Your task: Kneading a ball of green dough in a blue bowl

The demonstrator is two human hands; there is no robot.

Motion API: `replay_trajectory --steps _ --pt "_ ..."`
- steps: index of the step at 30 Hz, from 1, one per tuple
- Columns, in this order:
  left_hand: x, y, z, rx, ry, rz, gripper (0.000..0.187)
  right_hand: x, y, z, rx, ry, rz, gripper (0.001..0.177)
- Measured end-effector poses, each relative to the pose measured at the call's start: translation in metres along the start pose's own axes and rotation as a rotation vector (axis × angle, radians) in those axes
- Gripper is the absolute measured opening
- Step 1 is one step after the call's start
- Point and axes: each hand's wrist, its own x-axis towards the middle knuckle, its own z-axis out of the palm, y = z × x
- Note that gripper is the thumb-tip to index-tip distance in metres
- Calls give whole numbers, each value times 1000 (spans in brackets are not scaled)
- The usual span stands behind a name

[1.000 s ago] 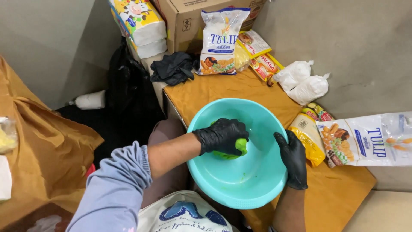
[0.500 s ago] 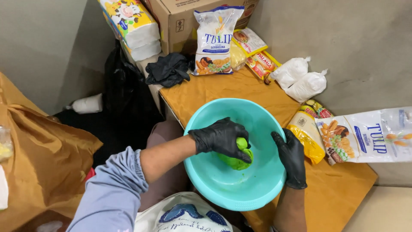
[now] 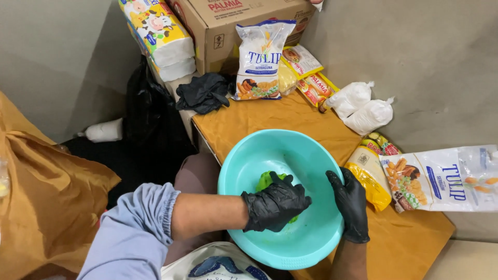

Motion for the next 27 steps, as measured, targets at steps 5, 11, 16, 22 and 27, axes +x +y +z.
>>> replay_trajectory --steps 5,11,16,22,27 --pt "5 -19 -18 -204 -242 195 58 -4 -6 -1 18 0 -22 43" --pt "14 -18 -13 -181 -557 201 89 -10 -16 -2 56 1 2 44" --pt "19 -30 25 -157 -475 232 64 -5 -10 -2 25 9 -3 45" --pt "24 -42 27 -214 -263 216 38 -10 -12 -4 95 9 15 38" --pt "37 -63 21 -395 -158 -183 45 -8 -12 -4 83 -1 61 54"
